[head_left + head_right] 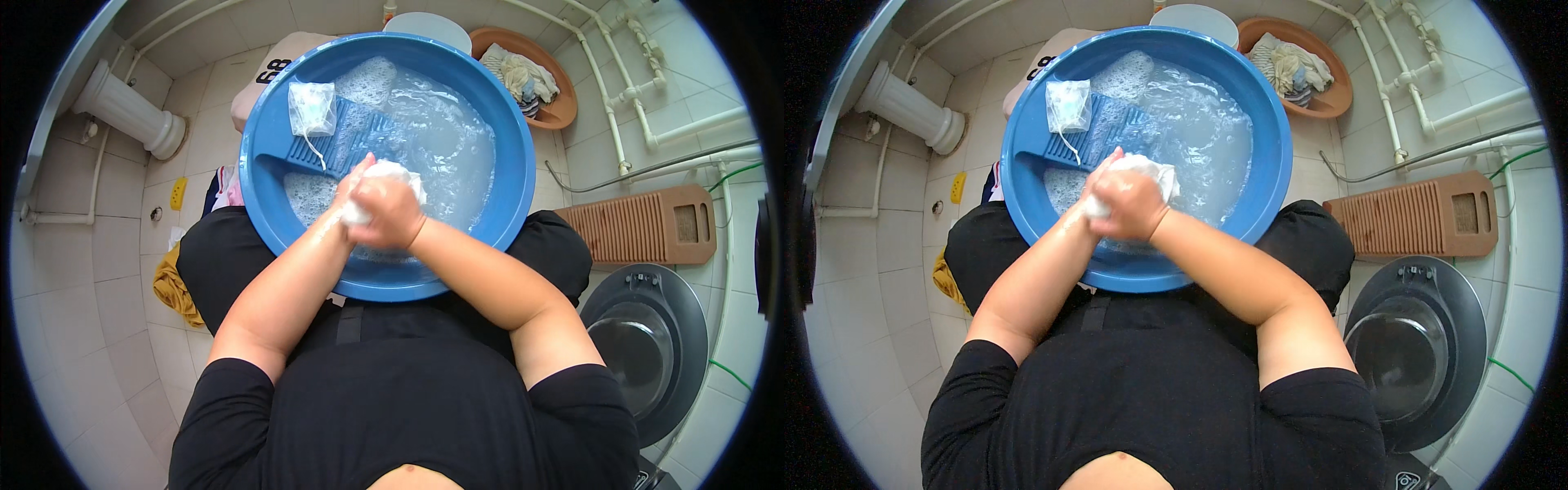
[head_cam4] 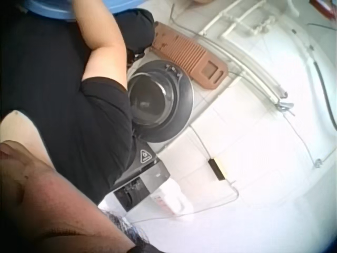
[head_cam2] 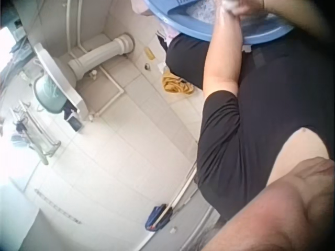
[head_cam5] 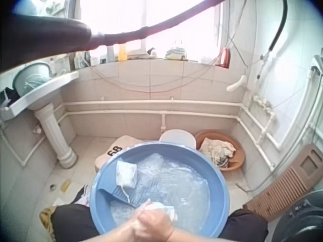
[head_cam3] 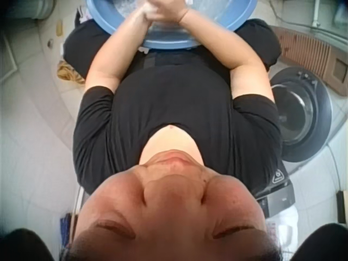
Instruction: The person sits on the floor and hand-washes a white cloth in a blue basin filled with soapy water. They repeatedly scrub, squeeze, and wring the cloth, occasionally lifting it to inspect it before submerging it again. The person also briefly handles a pink cloth from a pile on the floor.
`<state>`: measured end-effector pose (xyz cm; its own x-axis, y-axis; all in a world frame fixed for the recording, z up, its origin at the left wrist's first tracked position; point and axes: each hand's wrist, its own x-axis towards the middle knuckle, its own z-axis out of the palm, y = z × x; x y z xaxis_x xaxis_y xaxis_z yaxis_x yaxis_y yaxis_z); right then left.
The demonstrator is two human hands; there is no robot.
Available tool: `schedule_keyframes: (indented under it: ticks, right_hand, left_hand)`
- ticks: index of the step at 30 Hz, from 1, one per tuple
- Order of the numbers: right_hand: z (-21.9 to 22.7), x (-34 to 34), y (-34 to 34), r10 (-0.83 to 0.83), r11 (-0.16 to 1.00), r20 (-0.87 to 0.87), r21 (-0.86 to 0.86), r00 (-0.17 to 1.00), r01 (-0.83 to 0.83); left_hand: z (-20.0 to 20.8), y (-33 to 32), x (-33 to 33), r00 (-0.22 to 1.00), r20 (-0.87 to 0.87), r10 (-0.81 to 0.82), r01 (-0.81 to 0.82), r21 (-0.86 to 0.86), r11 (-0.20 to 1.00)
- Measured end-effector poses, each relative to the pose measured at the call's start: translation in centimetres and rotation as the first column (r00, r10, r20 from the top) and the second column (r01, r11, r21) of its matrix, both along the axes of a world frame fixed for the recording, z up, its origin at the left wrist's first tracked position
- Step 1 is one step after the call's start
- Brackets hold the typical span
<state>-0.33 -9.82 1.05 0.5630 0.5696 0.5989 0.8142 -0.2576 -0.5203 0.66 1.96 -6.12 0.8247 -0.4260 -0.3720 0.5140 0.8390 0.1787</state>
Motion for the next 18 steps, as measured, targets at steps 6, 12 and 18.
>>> schedule_keyframes:
  ticks: [6, 12, 18]
  right_hand:
    - [-0.2, 2.9, -1.5, -0.437, 0.897, -0.356, -0.248, 0.826, 0.367]
    - [-1.0, 0.8, -0.2, -0.075, 0.995, -0.14, -0.082, 0.987, 0.064]
    - [-5.6, 8.8, -4.6, -0.655, 0.716, -0.179, -0.457, 0.734, 0.528]
  left_hand:
    - [4.4, -3.1, -1.0, 0.986, -0.12, 0.113, -0.073, 0.296, 0.952]
    - [-0.1, -0.2, -0.2, 0.995, -0.095, 0.02, 0.012, 0.319, 0.948]
    - [2.0, -2.0, 0.5, 0.958, 0.123, 0.258, -0.285, 0.493, 0.822]
